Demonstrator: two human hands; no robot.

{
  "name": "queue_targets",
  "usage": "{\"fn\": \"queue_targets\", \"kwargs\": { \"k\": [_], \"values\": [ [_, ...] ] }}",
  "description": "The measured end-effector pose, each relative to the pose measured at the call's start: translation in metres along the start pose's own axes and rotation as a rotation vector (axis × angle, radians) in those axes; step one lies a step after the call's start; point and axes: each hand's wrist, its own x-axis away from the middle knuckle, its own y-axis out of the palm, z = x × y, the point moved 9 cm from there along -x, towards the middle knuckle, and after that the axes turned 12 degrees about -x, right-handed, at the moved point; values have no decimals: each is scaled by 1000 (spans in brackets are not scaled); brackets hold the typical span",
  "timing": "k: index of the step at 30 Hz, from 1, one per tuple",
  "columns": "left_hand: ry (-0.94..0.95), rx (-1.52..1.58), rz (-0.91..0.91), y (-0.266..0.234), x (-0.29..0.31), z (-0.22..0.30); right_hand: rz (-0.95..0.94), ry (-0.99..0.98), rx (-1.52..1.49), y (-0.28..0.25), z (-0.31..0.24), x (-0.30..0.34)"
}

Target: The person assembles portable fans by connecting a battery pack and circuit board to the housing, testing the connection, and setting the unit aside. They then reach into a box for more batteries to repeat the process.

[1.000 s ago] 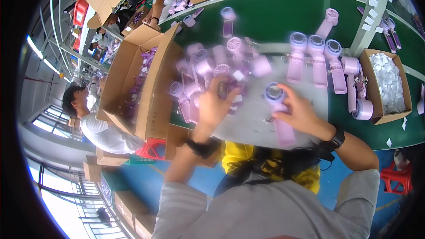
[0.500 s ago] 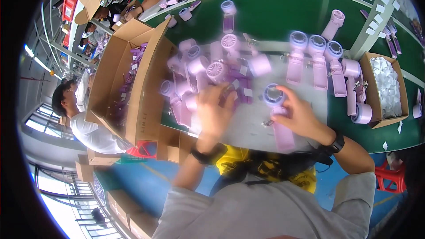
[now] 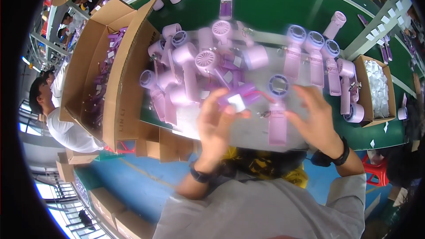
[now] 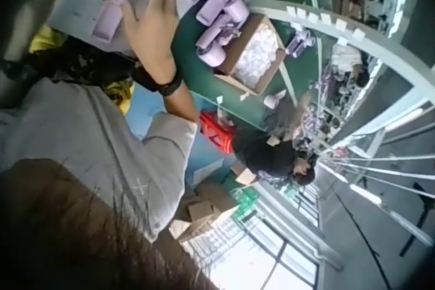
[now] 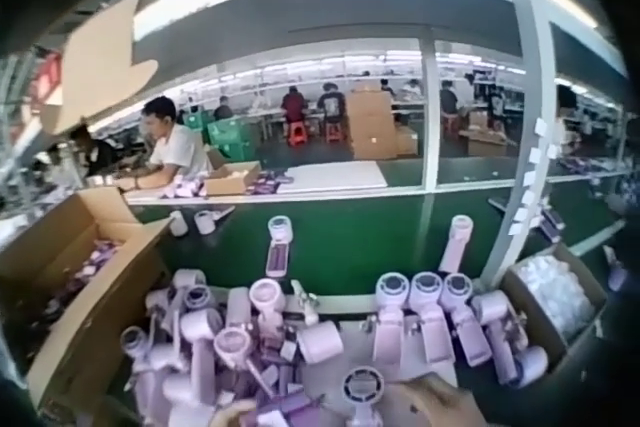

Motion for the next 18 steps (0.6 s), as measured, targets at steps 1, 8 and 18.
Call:
{"fn": "queue_targets", "kwargs": {
  "k": [1,8,18],
  "values": [
    [28,43,-44,12,5,2,2,45,-223,-3,0,0],
    [123,-103,-296,73,25,-23,204,153,-724,-5,24,26],
    [507,-713,-389,62,13,-5,198,481,-1029,-9,65,25]
  ]
}}
